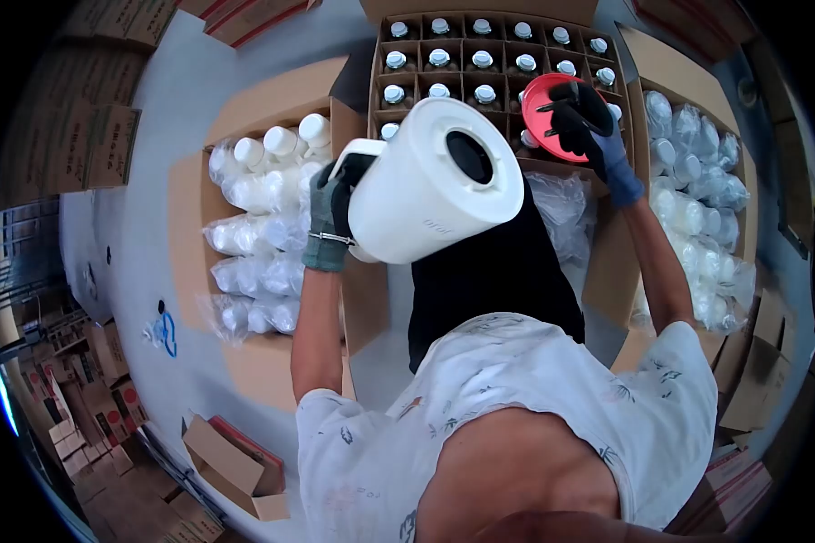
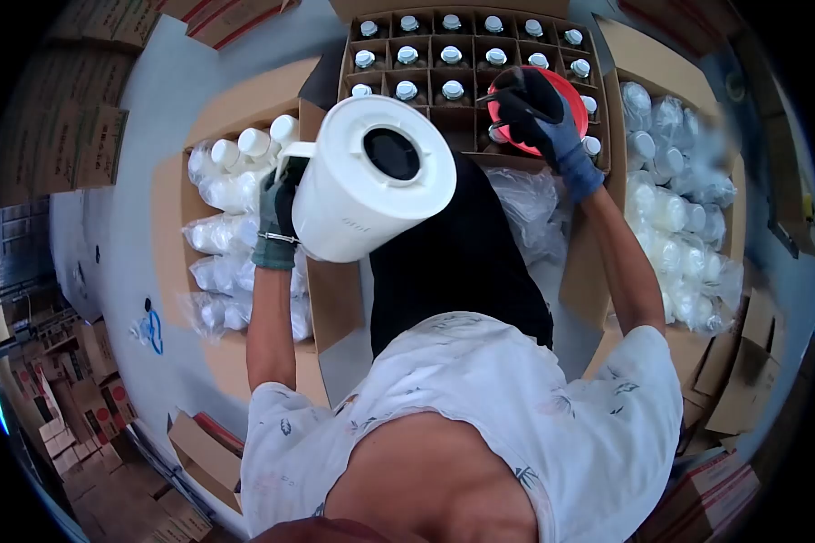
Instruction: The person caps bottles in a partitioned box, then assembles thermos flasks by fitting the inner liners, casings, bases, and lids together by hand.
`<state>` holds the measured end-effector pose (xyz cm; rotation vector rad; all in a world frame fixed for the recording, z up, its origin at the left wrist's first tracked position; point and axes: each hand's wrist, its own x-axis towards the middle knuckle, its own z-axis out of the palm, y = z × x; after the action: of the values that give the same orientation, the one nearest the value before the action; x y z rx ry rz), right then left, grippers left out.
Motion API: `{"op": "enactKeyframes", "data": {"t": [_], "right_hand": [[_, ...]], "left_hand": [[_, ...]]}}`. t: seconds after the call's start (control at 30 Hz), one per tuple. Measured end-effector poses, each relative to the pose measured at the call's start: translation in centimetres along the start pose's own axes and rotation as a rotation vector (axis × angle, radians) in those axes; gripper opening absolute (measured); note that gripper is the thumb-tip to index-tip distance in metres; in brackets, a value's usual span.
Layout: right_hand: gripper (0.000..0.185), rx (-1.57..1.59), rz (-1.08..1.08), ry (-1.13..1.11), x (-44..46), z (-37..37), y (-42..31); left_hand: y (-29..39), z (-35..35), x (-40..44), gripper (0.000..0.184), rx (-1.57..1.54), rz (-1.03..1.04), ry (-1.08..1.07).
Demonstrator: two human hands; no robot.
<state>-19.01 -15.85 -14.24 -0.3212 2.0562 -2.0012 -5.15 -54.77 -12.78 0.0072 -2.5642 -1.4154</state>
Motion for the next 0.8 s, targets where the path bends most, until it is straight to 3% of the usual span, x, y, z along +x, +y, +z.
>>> {"op": "enactKeyframes", "data": {"t": [0.07,0.1,0.17,0.27,0.3,0.37,0.4,0.5,0.53,0.6,0.67,0.73,0.77,0.8], "right_hand": [[0.047,0.041,-0.287,-0.234,-1.3,2.0,-5.4],[0.047,-0.109,-0.514,-0.358,-1.1,2.7,-8.1],[0.047,-0.426,-0.957,-0.608,-0.8,4.4,-12.1],[0.058,-0.629,-1.095,-0.609,-1.4,6.7,-11.8],[0.047,-0.631,-0.98,-0.6,-1.8,6.9,-11.5],[0.026,-0.628,-0.749,-0.576,-3.0,7.3,-11.3],[0.024,-0.562,-0.681,-0.54,-3.5,7.4,-11.5],[0.028,-0.45,-0.616,-0.22,-3.7,7.4,-7.1],[0.042,-0.391,-0.435,-0.162,-3.5,7.3,-6.1],[0.026,-0.145,-0.083,-0.17,-5.2,7.3,-4.7],[0.025,0.173,0.056,-0.262,-5.8,6.3,-4.3],[0.037,0.164,0.079,-0.428,-3.8,0.9,-0.6],[0.038,0.065,0.196,-0.185,-3.0,-0.9,0.8],[0.034,0.056,0.311,-0.134,-0.6,-4.1,4.3]], "left_hand": [[-3.4,0.6,-0.7,0.019,0.102,0.102,-0.033],[-3.9,1.0,-1.0,0.021,0.189,0.192,-0.041],[-1.2,2.1,-1.2,0.021,-0.039,0.141,-0.09],[1.0,2.7,-1.4,0.021,-0.198,0.026,-0.116],[1.6,2.7,-1.5,0.02,-0.169,-0.023,-0.132],[3.0,2.1,-1.5,0.019,0.173,0.143,-0.162],[2.8,2.6,-1.8,0.018,-0.032,0.034,-0.063],[5.1,3.1,-1.7,0.019,-0.169,-0.04,0.389],[5.7,2.7,-1.4,0.021,0.125,0.153,0.377],[7.1,2.2,-0.5,0.023,0.031,0.26,0.287],[8.1,1.5,0.7,0.026,-0.049,0.339,0.145],[8.9,0.4,2.0,0.03,0.082,0.566,-0.132],[9.1,0.5,2.5,0.029,0.203,0.696,-0.229],[9.7,1.3,2.4,0.026,0.256,0.787,-0.36]]}}
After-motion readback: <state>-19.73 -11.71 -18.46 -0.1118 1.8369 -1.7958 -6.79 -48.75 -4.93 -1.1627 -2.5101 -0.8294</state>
